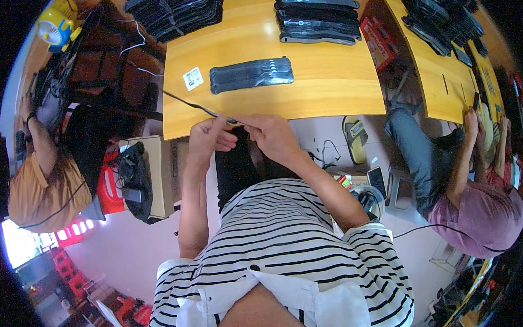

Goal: Assembling and finishing leather straps by attaching hardware components.

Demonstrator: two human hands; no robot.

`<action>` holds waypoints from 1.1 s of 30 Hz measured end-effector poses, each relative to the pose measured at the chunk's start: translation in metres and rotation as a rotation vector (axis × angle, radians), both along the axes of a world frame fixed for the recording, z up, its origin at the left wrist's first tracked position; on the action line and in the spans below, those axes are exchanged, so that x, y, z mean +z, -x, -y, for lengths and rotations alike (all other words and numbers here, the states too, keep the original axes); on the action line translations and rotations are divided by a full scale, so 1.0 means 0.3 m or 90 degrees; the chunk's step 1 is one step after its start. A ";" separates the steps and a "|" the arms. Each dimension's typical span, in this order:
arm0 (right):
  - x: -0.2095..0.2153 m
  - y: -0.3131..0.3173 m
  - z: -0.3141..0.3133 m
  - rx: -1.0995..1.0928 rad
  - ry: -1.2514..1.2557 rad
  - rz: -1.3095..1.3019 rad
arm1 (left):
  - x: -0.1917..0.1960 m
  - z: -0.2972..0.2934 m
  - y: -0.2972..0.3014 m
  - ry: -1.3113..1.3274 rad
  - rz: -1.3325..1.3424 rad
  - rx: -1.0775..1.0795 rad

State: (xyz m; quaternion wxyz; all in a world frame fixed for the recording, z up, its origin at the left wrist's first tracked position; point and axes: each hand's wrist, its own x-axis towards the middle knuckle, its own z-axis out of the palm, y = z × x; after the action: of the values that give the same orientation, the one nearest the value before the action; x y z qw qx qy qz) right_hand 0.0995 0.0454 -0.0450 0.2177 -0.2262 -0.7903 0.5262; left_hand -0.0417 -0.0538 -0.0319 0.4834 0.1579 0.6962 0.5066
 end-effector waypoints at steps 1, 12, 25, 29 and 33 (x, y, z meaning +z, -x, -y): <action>-0.004 -0.002 -0.003 0.002 0.000 0.000 | 0.005 0.009 -0.017 0.002 -0.085 -0.025; -0.013 0.002 -0.036 0.128 0.262 0.020 | 0.014 0.026 -0.052 -0.101 -0.317 -0.097; 0.087 -0.018 -0.022 0.201 0.500 -0.010 | 0.032 0.052 -0.046 -0.254 -0.094 0.029; 0.107 -0.016 0.001 0.164 0.335 -0.059 | 0.057 0.072 -0.057 -0.247 -0.136 0.057; 0.120 -0.008 0.017 0.188 0.165 -0.081 | 0.139 0.100 -0.090 -0.211 -0.188 -0.005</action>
State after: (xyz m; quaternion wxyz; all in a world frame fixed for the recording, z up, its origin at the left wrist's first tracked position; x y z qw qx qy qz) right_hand 0.1020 0.0404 -0.0090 0.1568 -0.1004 -0.7252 0.6629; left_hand -0.0146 -0.0838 0.0097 0.3456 0.3106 0.6662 0.5833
